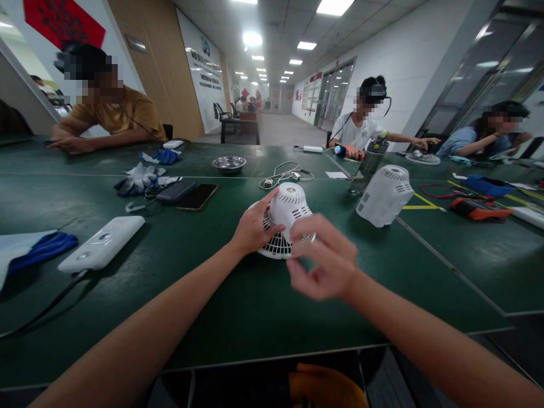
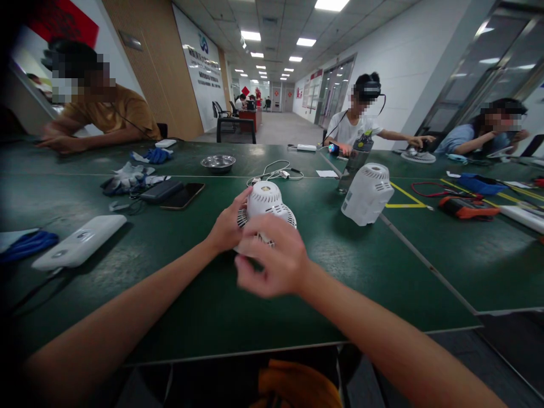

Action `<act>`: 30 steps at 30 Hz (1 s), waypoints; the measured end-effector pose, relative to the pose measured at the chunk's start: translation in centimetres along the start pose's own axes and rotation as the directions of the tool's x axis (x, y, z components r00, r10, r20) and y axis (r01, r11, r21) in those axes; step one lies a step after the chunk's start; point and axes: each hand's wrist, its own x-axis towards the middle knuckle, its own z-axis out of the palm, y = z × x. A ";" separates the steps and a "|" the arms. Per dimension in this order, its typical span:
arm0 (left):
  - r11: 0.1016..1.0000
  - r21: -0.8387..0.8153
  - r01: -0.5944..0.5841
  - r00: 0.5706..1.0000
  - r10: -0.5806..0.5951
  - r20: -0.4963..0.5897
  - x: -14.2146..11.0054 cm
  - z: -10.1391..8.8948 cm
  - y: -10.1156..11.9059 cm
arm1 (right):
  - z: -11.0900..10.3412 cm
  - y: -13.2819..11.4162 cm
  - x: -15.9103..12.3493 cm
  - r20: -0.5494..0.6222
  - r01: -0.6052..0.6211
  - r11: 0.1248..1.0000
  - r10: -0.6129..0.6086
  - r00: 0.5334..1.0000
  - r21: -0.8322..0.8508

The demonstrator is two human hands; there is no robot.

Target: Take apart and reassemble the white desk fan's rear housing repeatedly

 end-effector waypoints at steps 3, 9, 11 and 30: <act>1.000 -0.002 0.029 1.000 -0.029 0.000 0.0 0.0 0.1 | 1.2 6.4 2.9 -0.224 -0.233 0.970 0.213 0.951 -0.067; 0.999 -0.005 0.044 0.999 -0.044 -0.027 0.1 0.2 -0.7 | 3.3 10.2 2.4 -0.068 -0.271 0.961 0.274 0.959 0.052; 0.998 0.006 0.067 0.997 -0.067 -0.050 0.1 0.3 -1.2 | 3.2 10.6 2.3 -0.058 -0.258 0.964 0.262 0.963 0.070; 0.930 -0.316 0.188 0.893 -0.296 -0.338 0.3 -1.2 -3.3 | 1.8 14.1 0.6 -0.115 -0.442 0.681 0.609 0.785 0.584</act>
